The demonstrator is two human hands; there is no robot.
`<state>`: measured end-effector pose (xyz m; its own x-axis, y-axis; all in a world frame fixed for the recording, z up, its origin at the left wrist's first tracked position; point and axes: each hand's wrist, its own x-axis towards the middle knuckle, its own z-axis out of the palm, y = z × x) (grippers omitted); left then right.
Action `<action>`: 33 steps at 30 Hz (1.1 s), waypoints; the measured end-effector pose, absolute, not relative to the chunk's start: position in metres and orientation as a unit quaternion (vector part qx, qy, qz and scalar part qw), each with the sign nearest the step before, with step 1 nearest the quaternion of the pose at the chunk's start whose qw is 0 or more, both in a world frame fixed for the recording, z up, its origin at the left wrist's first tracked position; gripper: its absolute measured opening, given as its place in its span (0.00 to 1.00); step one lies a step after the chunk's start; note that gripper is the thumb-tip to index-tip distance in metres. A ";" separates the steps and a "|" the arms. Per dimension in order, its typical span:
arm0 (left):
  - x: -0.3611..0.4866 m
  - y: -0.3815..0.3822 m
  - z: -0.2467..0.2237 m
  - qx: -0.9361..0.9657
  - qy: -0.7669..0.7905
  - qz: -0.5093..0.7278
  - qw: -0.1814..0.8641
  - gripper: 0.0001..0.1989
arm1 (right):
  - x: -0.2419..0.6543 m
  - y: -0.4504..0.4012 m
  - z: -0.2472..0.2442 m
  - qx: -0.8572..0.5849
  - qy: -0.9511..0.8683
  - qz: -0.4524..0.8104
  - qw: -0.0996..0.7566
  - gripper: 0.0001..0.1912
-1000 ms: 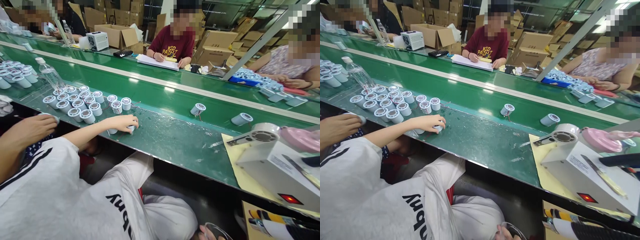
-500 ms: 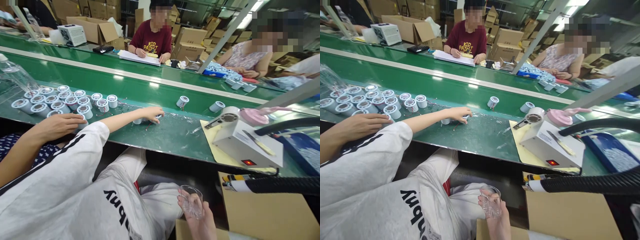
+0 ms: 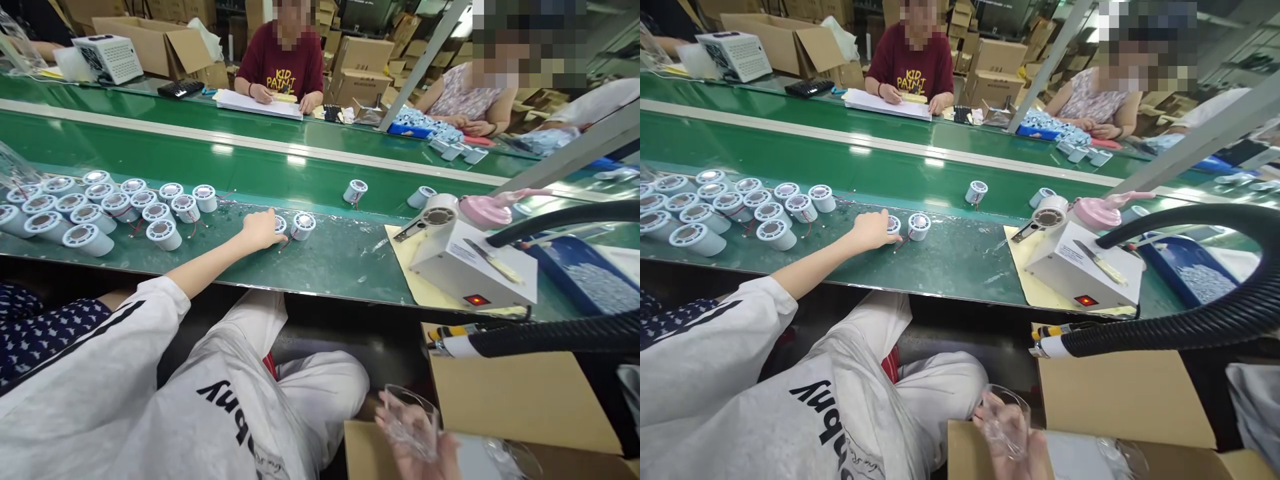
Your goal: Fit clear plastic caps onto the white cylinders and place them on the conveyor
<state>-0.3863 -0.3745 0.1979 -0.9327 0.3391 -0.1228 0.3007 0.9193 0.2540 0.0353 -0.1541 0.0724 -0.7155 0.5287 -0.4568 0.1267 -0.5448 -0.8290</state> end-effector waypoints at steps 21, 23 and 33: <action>-0.265 -0.359 0.149 0.365 0.561 0.450 0.591 0.12 | -0.086 -0.223 0.135 -0.096 -0.965 0.114 0.214 0.14; -0.265 -0.358 0.155 0.479 0.613 0.422 0.465 0.09 | -0.079 -0.220 0.136 -0.093 -0.954 0.214 0.185 0.07; -0.257 -0.357 0.121 0.610 0.586 0.459 0.274 0.28 | -0.065 -0.228 0.148 -0.223 -0.783 0.538 0.220 0.16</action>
